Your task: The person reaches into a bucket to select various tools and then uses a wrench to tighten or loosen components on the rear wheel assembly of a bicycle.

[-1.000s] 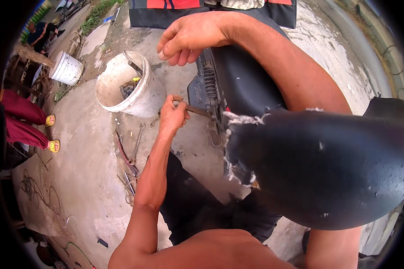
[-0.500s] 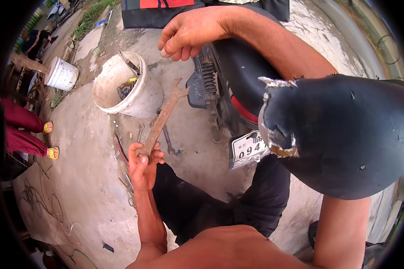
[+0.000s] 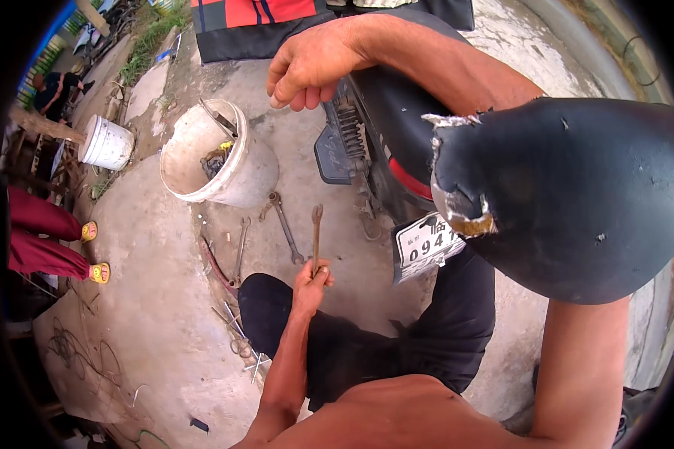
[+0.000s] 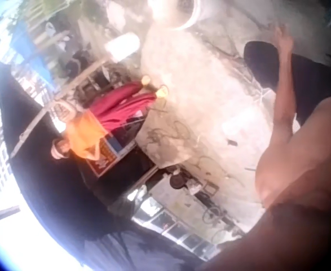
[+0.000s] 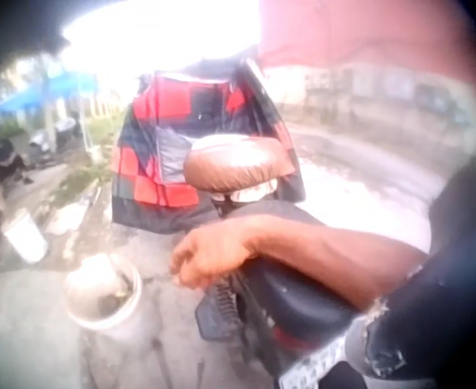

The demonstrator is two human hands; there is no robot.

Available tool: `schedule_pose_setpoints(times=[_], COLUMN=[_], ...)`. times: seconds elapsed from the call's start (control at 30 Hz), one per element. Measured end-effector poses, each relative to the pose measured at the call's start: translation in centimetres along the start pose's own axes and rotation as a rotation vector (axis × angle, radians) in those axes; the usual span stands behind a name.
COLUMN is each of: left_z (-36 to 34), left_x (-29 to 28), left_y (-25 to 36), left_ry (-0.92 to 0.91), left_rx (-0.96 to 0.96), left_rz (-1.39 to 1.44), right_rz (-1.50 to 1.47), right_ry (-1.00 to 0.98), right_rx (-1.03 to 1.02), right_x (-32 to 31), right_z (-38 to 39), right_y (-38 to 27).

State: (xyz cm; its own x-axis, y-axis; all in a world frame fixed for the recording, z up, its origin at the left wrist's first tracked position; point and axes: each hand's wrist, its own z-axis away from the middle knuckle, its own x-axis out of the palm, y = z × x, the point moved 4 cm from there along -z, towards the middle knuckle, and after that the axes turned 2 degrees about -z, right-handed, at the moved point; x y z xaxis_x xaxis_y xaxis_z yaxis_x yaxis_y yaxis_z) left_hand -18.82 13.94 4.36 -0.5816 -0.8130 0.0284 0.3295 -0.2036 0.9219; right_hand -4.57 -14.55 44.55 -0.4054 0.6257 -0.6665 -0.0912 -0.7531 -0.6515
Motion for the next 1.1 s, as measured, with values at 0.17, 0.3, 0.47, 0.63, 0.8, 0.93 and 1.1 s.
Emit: schedule_pose_setpoints(times=[0.17,0.3,0.47,0.63,0.8,0.93,1.1], left_z=[-3.0,-4.9,-6.4,-7.9,-8.6,-6.3,-4.6], left_x=[6.4,8.4,9.8,9.6,9.7,11.3,10.3], left_y=[-4.6,-6.2,-6.0,-6.8,-7.1,-1.2,7.1], left_ry=[0.033,0.107,0.027,0.025,-0.008,-0.131,-0.273], left_rx=[-0.237,-0.289,-0.080,-0.024,0.031,-0.109,-0.656], left_rz=[-0.032,-0.060,-0.253,-0.308,-0.417,-0.393,0.017], right_rz=[-0.017,-0.043,-0.057,-0.022,-0.160,-0.293,-0.415], right_ry=[0.004,0.000,-0.088,-0.022,-0.023,-0.011,-0.019], right_rx=[0.005,-0.012,-0.013,-0.055,-0.054,-0.027,-0.064], right_x=[0.1,0.1,0.0,0.0,-0.5,-0.9,-1.1], right_z=[-0.2,-0.2,-0.2,-0.4,-0.4,-0.1,-1.1], right_y=[-0.4,-0.2,0.0,-0.2,0.3,2.0,2.2])
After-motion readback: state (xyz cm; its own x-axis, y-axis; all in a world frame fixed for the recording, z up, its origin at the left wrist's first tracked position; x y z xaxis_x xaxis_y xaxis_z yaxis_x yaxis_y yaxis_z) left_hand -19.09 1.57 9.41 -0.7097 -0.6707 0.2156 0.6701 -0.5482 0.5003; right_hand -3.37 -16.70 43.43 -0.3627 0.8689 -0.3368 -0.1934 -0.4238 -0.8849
